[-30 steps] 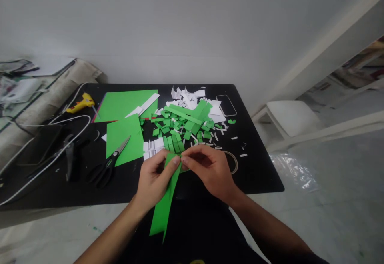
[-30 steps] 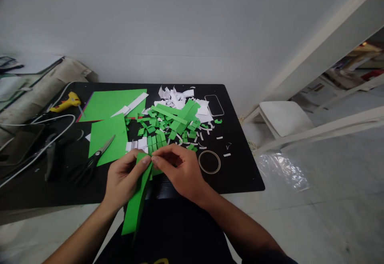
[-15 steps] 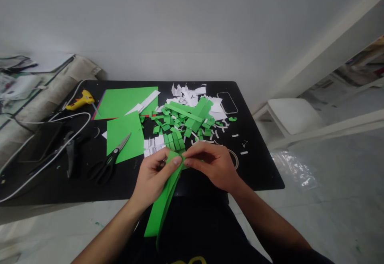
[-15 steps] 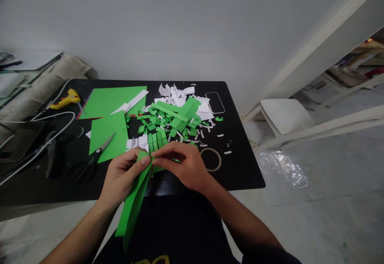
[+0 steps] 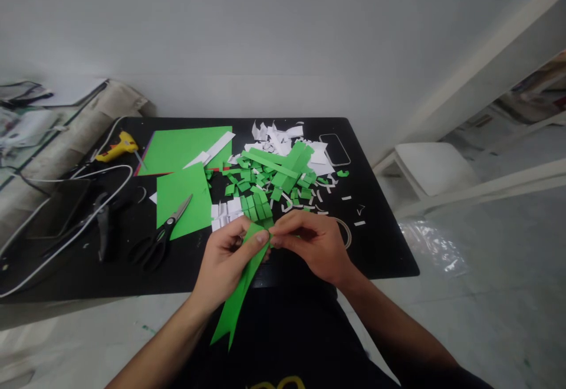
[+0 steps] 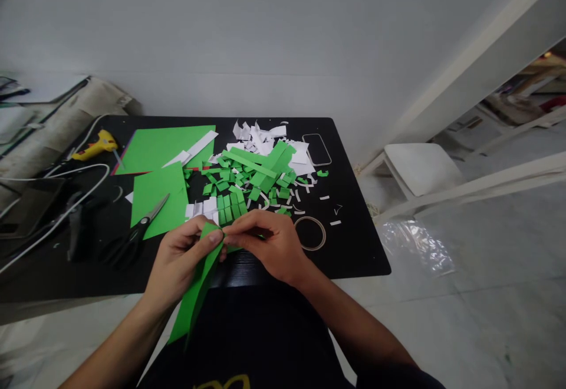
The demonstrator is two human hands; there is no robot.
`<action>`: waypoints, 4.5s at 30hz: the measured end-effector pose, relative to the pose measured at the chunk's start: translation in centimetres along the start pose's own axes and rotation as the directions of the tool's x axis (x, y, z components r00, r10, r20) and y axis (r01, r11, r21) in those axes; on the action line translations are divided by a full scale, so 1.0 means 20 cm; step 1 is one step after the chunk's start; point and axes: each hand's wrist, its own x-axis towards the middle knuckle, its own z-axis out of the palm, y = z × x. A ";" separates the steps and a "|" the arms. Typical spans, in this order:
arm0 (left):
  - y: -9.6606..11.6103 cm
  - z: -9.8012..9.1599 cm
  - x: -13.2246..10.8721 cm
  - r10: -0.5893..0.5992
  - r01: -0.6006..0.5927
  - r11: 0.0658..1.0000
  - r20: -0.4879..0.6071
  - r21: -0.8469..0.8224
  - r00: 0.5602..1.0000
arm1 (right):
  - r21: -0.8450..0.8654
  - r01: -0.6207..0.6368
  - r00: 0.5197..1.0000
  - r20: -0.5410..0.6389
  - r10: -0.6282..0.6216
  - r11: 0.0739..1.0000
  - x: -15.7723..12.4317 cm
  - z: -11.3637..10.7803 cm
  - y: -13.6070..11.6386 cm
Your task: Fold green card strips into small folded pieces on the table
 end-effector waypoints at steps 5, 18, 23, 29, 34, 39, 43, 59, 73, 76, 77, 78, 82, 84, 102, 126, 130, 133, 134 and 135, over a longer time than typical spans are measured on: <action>0.00 0.00 0.00 -0.001 0.001 1.000 0.001 0.008 1.000 | 0.035 -0.032 0.999 0.006 0.032 0.999 0.00 0.00 -0.01; 0.00 0.00 0.02 -0.006 0.006 1.000 0.004 -0.001 1.000 | 0.110 -0.130 0.991 -0.007 0.131 0.985 -0.01 0.01 0.00; -0.02 -0.01 0.01 -0.006 0.006 0.999 -0.008 0.035 1.000 | 0.125 -0.241 0.970 0.023 0.240 0.962 -0.01 0.00 -0.01; -0.02 -0.02 0.01 0.023 -0.020 0.990 -0.021 0.142 1.000 | 0.031 -0.265 0.963 0.063 0.262 0.964 -0.02 0.01 -0.02; -0.03 -0.02 0.03 0.036 -0.039 0.975 0.015 0.217 0.999 | 0.021 -0.288 0.957 0.049 0.287 0.957 -0.01 0.02 -0.02; -0.06 -0.02 0.03 0.022 -0.017 0.965 -0.017 0.261 1.000 | 0.027 -0.278 0.961 -0.006 0.278 0.960 0.00 0.02 -0.02; -0.07 -0.04 0.02 -0.073 0.062 0.980 0.051 0.190 0.996 | 0.013 -0.246 0.964 -0.102 0.246 0.969 0.02 -0.02 -0.01; -0.06 -0.01 0.01 -0.117 0.065 0.972 0.226 0.225 0.967 | -0.109 -0.364 0.931 -0.013 0.364 0.925 -0.01 -0.14 -0.05; -0.04 -0.27 0.07 -0.171 0.108 0.958 0.227 0.265 0.959 | -0.106 -0.279 0.925 -0.297 0.238 0.954 -0.05 -0.33 -0.12; -0.03 -0.33 0.08 -0.086 0.074 0.974 0.047 0.212 0.995 | -0.188 -0.391 0.919 -0.131 0.371 0.901 -0.10 -0.38 -0.13; -0.04 -0.33 0.09 -0.064 0.063 0.981 0.000 0.184 0.998 | -0.250 -0.424 0.903 -0.038 0.428 0.871 -0.11 -0.40 -0.13; -0.04 -0.33 0.09 -0.054 0.058 0.987 -0.029 0.153 0.998 | -0.331 -0.439 0.874 0.058 0.483 0.835 -0.13 -0.40 -0.14; -0.06 -0.26 0.07 -0.093 0.089 0.989 0.030 0.114 0.995 | -0.611 -0.290 0.753 0.329 0.569 0.737 -0.15 -0.35 -0.13; -0.07 -0.19 0.06 -0.115 0.097 0.984 0.115 0.148 0.987 | -0.596 -0.280 0.758 0.344 0.554 0.753 -0.14 -0.28 -0.09; -0.06 -0.03 -0.01 -0.105 0.091 0.988 0.110 0.122 0.988 | -0.020 -0.592 0.776 0.256 0.576 0.806 -0.12 -0.08 0.01; -0.05 -0.03 0.00 -0.084 0.055 0.988 0.207 0.143 0.975 | -0.030 -0.571 0.810 0.142 0.568 0.821 -0.09 -0.06 -0.02; -0.07 -0.03 -0.01 -0.052 0.027 0.990 0.181 0.138 0.982 | 0.018 -0.562 0.823 0.121 0.556 0.827 -0.09 -0.05 -0.01; -0.08 -0.04 -0.01 0.010 -0.027 0.992 0.138 0.125 0.990 | 0.065 -0.579 0.812 0.140 0.567 0.813 -0.09 -0.04 -0.01; -0.09 -0.05 -0.01 0.045 -0.059 0.991 0.111 0.124 0.993 | 0.080 -0.593 0.801 0.152 0.579 0.801 -0.09 -0.04 -0.01; -0.09 -0.06 -0.01 0.083 -0.094 0.987 0.082 0.132 0.993 | 0.094 -0.609 0.790 0.162 0.591 0.788 -0.10 -0.04 -0.01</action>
